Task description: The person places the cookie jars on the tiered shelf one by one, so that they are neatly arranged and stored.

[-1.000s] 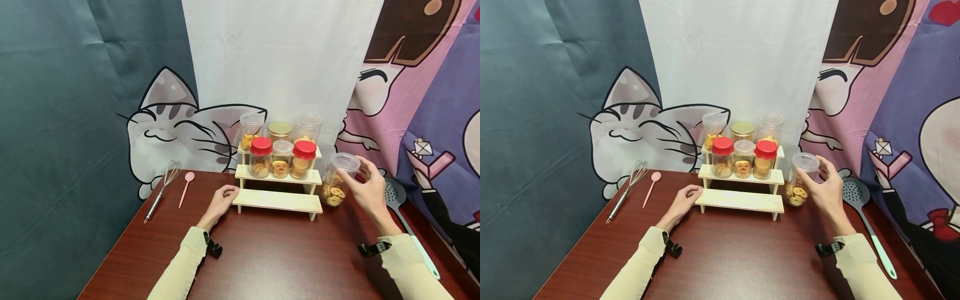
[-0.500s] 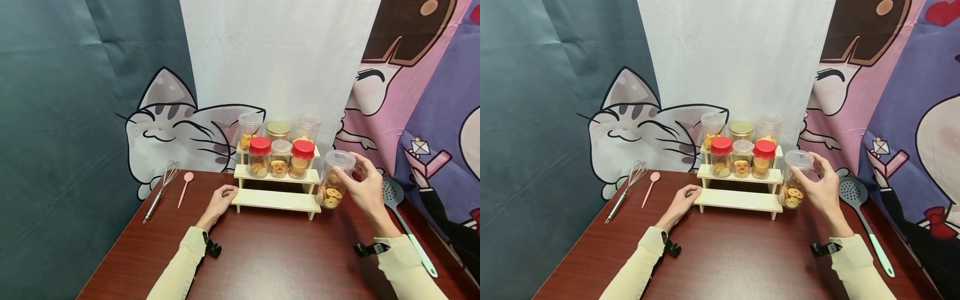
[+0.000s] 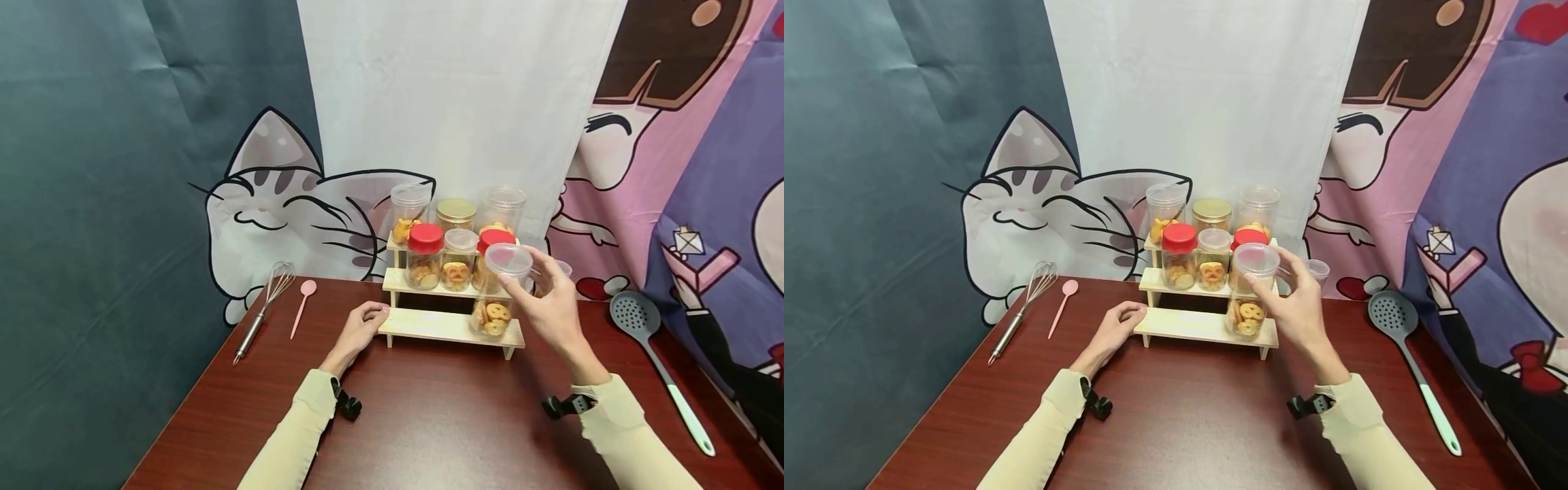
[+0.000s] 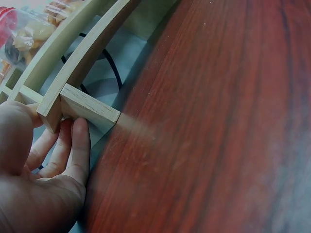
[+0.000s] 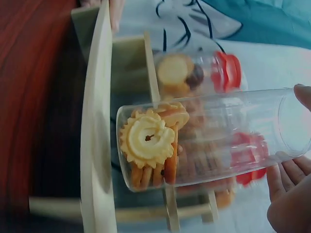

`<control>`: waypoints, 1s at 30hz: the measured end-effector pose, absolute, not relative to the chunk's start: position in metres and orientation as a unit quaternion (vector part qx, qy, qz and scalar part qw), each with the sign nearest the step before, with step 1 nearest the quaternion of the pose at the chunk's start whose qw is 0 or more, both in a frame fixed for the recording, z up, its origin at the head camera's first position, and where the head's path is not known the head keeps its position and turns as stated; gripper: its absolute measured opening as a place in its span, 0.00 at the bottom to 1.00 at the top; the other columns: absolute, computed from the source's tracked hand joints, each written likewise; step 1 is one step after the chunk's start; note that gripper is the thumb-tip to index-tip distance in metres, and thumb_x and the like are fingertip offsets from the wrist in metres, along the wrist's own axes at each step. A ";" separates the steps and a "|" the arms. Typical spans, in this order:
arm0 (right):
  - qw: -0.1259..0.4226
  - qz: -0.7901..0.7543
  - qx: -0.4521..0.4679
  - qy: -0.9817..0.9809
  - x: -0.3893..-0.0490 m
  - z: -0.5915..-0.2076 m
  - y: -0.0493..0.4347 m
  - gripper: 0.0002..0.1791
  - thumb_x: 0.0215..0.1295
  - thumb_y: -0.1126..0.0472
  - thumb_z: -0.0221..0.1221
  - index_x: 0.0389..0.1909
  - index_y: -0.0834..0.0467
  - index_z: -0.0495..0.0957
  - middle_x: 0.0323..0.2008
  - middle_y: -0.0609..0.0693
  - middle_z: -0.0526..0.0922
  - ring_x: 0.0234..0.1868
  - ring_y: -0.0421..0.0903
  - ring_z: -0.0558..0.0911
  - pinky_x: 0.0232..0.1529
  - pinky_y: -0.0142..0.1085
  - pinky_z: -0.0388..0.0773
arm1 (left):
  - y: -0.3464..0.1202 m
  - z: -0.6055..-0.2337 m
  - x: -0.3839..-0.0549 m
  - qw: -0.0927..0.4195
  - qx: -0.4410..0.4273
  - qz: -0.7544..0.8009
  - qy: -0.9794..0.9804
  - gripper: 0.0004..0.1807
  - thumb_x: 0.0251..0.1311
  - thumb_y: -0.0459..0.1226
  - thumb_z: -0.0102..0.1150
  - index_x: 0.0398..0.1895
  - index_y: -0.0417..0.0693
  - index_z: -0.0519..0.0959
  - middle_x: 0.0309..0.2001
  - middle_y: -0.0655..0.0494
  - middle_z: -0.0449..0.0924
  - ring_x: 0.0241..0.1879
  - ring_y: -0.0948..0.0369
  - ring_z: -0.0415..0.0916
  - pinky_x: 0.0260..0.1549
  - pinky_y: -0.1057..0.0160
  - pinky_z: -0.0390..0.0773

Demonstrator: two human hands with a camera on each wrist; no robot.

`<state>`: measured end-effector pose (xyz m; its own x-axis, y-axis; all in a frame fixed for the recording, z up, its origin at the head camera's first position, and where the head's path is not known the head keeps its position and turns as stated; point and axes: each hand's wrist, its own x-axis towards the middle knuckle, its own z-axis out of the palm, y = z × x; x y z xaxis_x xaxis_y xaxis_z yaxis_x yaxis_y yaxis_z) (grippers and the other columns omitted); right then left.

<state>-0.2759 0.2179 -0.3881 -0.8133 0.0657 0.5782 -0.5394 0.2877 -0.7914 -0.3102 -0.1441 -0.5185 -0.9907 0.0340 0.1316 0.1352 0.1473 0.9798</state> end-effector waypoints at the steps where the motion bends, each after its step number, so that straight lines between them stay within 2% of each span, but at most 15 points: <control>1: 0.257 0.580 0.165 -0.755 -0.276 -0.389 0.212 0.35 0.66 0.66 0.75 0.73 0.54 0.77 0.62 0.54 0.84 0.60 0.33 0.84 0.64 0.23 0.77 | -0.144 -0.519 -0.310 0.038 -0.056 -0.650 -0.757 0.16 0.78 0.41 0.63 0.59 0.38 0.84 0.50 0.37 0.89 0.39 0.65 0.79 0.39 0.69 0.77; 5: 0.241 0.588 0.193 -0.748 -0.279 -0.394 0.189 0.35 0.65 0.66 0.76 0.73 0.56 0.77 0.64 0.57 0.84 0.62 0.36 0.84 0.67 0.25 0.75 | -0.145 -0.519 -0.311 0.038 -0.056 -0.645 -0.761 0.16 0.79 0.40 0.63 0.59 0.38 0.84 0.50 0.39 0.89 0.40 0.65 0.79 0.40 0.69 0.77; 11: 0.222 0.587 0.219 -0.747 -0.286 -0.400 0.160 0.36 0.64 0.64 0.77 0.72 0.54 0.77 0.66 0.55 0.84 0.65 0.53 0.85 0.66 0.24 0.76 | -0.146 -0.519 -0.311 0.043 -0.057 -0.642 -0.764 0.15 0.78 0.40 0.63 0.58 0.39 0.85 0.50 0.39 0.89 0.41 0.65 0.80 0.41 0.69 0.76; 14: 0.212 0.587 0.218 -0.751 -0.288 -0.401 0.150 0.37 0.64 0.62 0.78 0.73 0.54 0.76 0.66 0.56 0.84 0.67 0.57 0.84 0.66 0.26 0.76 | -0.145 -0.519 -0.310 0.041 -0.059 -0.640 -0.765 0.16 0.78 0.41 0.63 0.59 0.39 0.84 0.51 0.39 0.89 0.41 0.65 0.80 0.42 0.69 0.76; 18: 0.204 0.590 0.207 -0.753 -0.290 -0.405 0.143 0.37 0.64 0.59 0.78 0.74 0.53 0.76 0.66 0.57 0.84 0.69 0.57 0.82 0.72 0.42 0.78 | -0.144 -0.520 -0.309 0.038 -0.060 -0.640 -0.765 0.16 0.79 0.41 0.62 0.59 0.39 0.84 0.51 0.38 0.89 0.42 0.65 0.80 0.43 0.68 0.76; 21: 0.206 0.597 0.202 -0.748 -0.291 -0.407 0.140 0.37 0.65 0.58 0.77 0.74 0.52 0.76 0.66 0.56 0.84 0.70 0.56 0.82 0.73 0.46 0.77 | -0.144 -0.520 -0.310 0.040 -0.061 -0.644 -0.761 0.16 0.78 0.41 0.63 0.59 0.39 0.85 0.51 0.38 0.89 0.42 0.64 0.80 0.44 0.68 0.75; 25: 0.208 0.609 0.206 -0.737 -0.294 -0.408 0.137 0.36 0.66 0.60 0.77 0.74 0.52 0.76 0.68 0.56 0.83 0.72 0.54 0.81 0.72 0.34 0.76 | -0.144 -0.519 -0.311 0.044 -0.061 -0.647 -0.759 0.16 0.78 0.41 0.64 0.59 0.39 0.85 0.51 0.39 0.89 0.42 0.64 0.80 0.43 0.68 0.75; 30: 0.201 0.619 0.215 -0.728 -0.295 -0.408 0.134 0.37 0.66 0.62 0.76 0.75 0.53 0.75 0.69 0.56 0.82 0.73 0.54 0.79 0.74 0.34 0.74 | -0.145 -0.519 -0.311 0.044 -0.061 -0.647 -0.759 0.16 0.78 0.41 0.64 0.58 0.39 0.85 0.50 0.39 0.90 0.42 0.64 0.80 0.43 0.68 0.75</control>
